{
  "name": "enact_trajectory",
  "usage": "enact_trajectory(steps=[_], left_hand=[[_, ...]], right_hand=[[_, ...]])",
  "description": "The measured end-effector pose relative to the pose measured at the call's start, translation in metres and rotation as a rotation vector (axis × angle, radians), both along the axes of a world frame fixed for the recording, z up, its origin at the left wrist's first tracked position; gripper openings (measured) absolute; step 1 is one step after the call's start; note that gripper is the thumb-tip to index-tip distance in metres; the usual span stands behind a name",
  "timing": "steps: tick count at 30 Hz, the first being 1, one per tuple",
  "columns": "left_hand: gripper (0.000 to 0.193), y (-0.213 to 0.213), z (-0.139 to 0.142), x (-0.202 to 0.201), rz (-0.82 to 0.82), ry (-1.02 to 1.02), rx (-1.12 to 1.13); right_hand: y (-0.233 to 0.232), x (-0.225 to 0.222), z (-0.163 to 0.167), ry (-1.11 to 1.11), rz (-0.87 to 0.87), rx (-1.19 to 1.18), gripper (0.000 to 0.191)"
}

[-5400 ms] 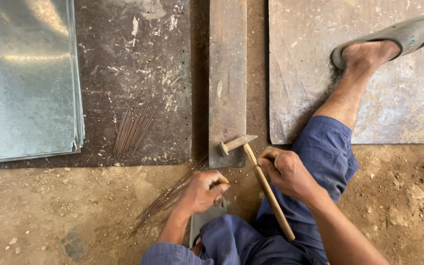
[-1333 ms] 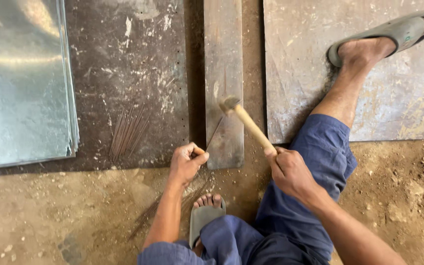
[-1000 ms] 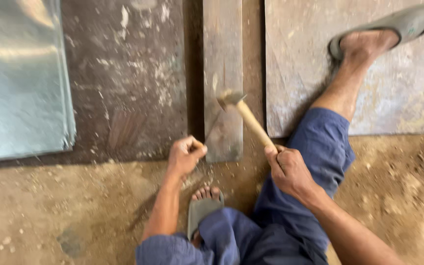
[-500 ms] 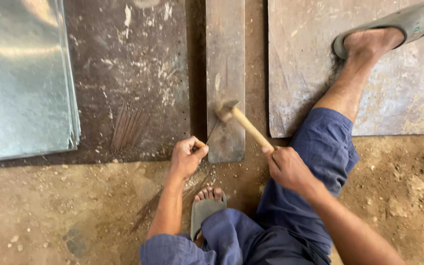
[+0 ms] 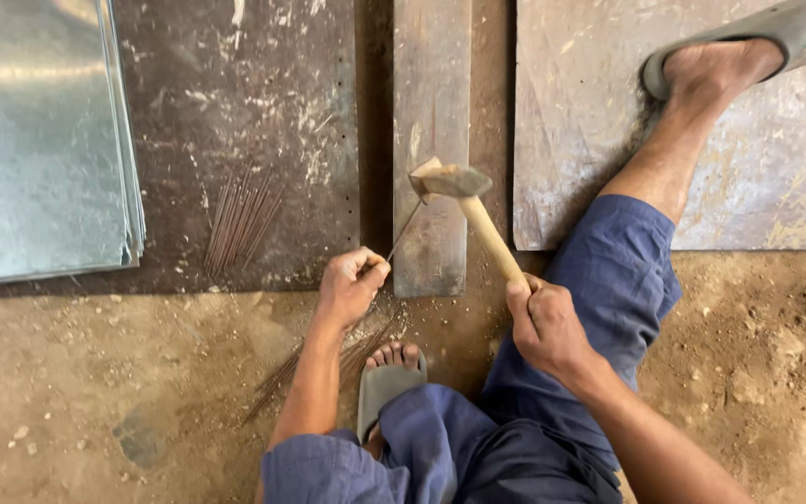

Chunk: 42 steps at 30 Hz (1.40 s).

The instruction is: The person sits on the ground and hammers the tips of thin metal nails against a flat metal plate to point them, holding each nail in one hand and striking it with a hammer in the other, then sets finished nails aside and picks up the next one.

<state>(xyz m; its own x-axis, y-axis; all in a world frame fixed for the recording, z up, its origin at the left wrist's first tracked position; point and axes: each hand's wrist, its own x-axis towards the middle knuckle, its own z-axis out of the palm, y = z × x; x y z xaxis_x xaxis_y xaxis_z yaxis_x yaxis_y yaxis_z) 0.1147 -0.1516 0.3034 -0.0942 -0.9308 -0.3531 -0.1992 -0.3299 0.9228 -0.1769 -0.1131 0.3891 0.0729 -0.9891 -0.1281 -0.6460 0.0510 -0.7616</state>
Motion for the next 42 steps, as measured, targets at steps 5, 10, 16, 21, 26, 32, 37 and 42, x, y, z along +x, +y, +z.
enact_trajectory(steps=[5,10,16,21,26,32,37,42], left_hand=[[0.010,-0.002,0.002,0.002,-0.008,-0.019,0.149],[0.013,0.001,0.001,0.000,0.007,0.059,0.114],[0.016,-0.002,-0.009,0.003,-0.015,0.033,0.129],[0.015,-0.002,-0.009,0.010,0.005,0.032,0.103],[0.014,0.008,-0.013,0.077,0.340,-0.419,-0.017],[0.016,0.013,-0.033,0.185,0.439,-1.202,-0.108],[0.017,0.049,-0.044,0.150,0.298,-1.036,-0.331],[0.017,0.101,-0.055,0.061,0.108,-0.917,-0.319]], right_hand=[[0.000,0.000,-0.007,0.079,0.072,0.019,0.051],[0.002,-0.004,-0.008,0.118,0.099,-0.053,0.053],[0.011,-0.002,-0.007,0.037,0.115,-0.162,0.053],[0.011,-0.003,-0.015,0.303,0.198,-0.056,0.051],[0.032,-0.008,-0.031,0.198,0.100,0.011,0.040],[0.063,0.000,-0.051,0.083,0.017,0.013,0.053],[0.061,0.002,-0.051,0.030,0.014,0.003,0.052],[0.057,0.004,-0.047,0.046,0.022,0.024,0.049]])
